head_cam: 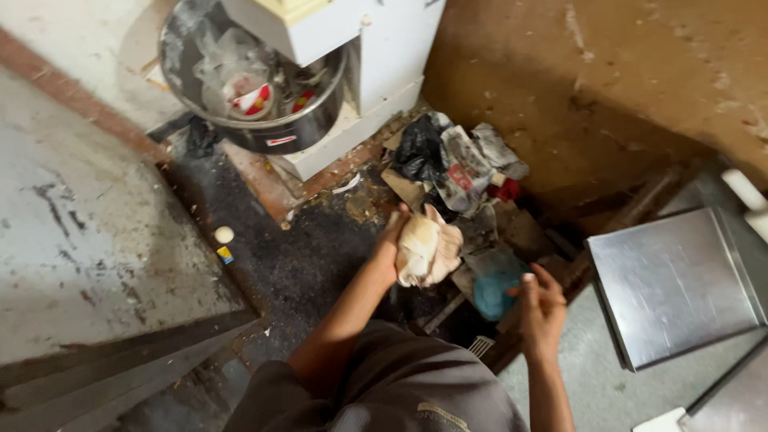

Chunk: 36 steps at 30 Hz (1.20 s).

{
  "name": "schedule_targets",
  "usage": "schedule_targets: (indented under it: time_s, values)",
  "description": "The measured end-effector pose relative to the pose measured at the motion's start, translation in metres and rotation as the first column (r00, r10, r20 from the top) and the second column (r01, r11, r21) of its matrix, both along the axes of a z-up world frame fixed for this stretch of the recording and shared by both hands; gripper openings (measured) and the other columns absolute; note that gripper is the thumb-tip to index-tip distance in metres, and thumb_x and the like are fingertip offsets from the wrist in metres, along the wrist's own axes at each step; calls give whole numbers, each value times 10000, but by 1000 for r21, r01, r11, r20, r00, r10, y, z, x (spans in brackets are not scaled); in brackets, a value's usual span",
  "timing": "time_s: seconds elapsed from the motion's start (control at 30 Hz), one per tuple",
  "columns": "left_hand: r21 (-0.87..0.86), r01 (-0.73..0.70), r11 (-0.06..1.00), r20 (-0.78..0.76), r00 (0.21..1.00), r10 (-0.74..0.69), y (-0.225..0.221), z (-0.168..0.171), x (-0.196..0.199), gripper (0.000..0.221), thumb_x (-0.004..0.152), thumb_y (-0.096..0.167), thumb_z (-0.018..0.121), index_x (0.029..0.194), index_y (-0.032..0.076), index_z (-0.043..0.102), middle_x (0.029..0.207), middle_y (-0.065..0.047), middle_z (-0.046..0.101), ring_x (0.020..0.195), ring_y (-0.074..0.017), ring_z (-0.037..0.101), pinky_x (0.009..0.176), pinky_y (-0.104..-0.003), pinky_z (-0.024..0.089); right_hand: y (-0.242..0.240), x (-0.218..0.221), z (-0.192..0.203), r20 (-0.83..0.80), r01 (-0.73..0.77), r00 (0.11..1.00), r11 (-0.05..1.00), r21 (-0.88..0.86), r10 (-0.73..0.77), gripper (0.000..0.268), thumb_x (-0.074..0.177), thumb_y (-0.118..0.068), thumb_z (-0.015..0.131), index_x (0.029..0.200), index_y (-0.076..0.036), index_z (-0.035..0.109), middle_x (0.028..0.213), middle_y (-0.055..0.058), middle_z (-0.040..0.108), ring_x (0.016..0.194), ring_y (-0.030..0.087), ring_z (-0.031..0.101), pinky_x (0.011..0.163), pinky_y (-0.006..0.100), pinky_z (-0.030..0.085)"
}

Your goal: The person picks up metal trays and wipes them with a cloth before placing them on a counter.

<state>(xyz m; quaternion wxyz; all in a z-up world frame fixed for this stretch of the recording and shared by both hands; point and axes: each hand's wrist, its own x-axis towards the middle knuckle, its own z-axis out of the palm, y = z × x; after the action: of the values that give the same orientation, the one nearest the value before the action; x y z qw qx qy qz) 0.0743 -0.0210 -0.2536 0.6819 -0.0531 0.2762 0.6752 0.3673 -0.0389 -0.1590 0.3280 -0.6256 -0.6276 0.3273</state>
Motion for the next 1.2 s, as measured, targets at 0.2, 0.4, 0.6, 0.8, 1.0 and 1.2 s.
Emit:
schedule_targets:
  time_s: [0.2, 0.4, 0.6, 0.8, 1.0, 1.2]
  values:
    - [-288, -314, 904, -390, 901, 189, -2, 24, -102, 610, 890, 577, 775, 1083, 10, 656, 941, -98, 660, 819, -261, 652, 664, -393, 600, 0, -8, -21, -71, 64, 996, 985, 159, -53, 547, 948, -278, 802, 1285, 24, 494, 1538, 179, 418, 1340, 231, 491, 1084, 337, 420]
    - [-383, -381, 842, -614, 786, 77, 31, 53, -184, 1072, 766, 741, 677, 1441, -32, 370, 1403, -267, 550, 1200, -374, 692, 817, -412, 617, -21, -36, -15, -63, 163, 981, 955, -248, -183, 728, 848, -249, 809, 1427, -50, 414, 1527, 186, 384, 1212, 230, 520, 836, 371, 564]
    - [-96, -529, 843, -912, 386, 138, 118, 54, -295, 1343, 766, 849, 684, 1595, -51, 130, 1643, -305, 203, 1530, -392, 300, 1238, -500, 323, -38, -47, -5, -122, 104, 984, 973, -208, -131, 679, 861, -214, 776, 1399, -40, 399, 1457, 186, 423, 1020, 230, 645, 775, 368, 568]
    - [-73, -583, 809, -984, 173, 36, 123, 17, -277, 1245, 853, 867, 536, 1657, 11, 124, 1724, -252, 83, 1608, -393, 142, 1277, -518, 217, -43, -41, 5, -139, 182, 963, 935, -305, -233, 506, 925, -113, 679, 1378, -78, 457, 1313, 193, 589, 973, 234, 667, 801, 352, 547]
    - [-375, 38, 926, -625, 727, -283, 41, -60, -83, 807, 1077, 630, 638, 1476, -68, 563, 1408, -472, 444, 907, -262, 480, 802, -407, 422, -61, -43, 31, -201, 26, 979, 1000, -10, -28, 169, 973, 76, 522, 889, 44, 665, 1333, 138, 702, 1086, 194, 611, 886, 324, 482]
    - [-163, 658, 735, -330, 666, -669, -34, -68, 80, 668, 929, 491, 675, 1385, 16, 565, 1315, -181, 664, 1110, -260, 707, 991, -403, 556, -49, -79, 102, -182, 58, 982, 998, 24, -53, 268, 999, -94, 603, 1228, 5, 702, 1256, 110, 702, 1130, 193, 650, 974, 336, 502]
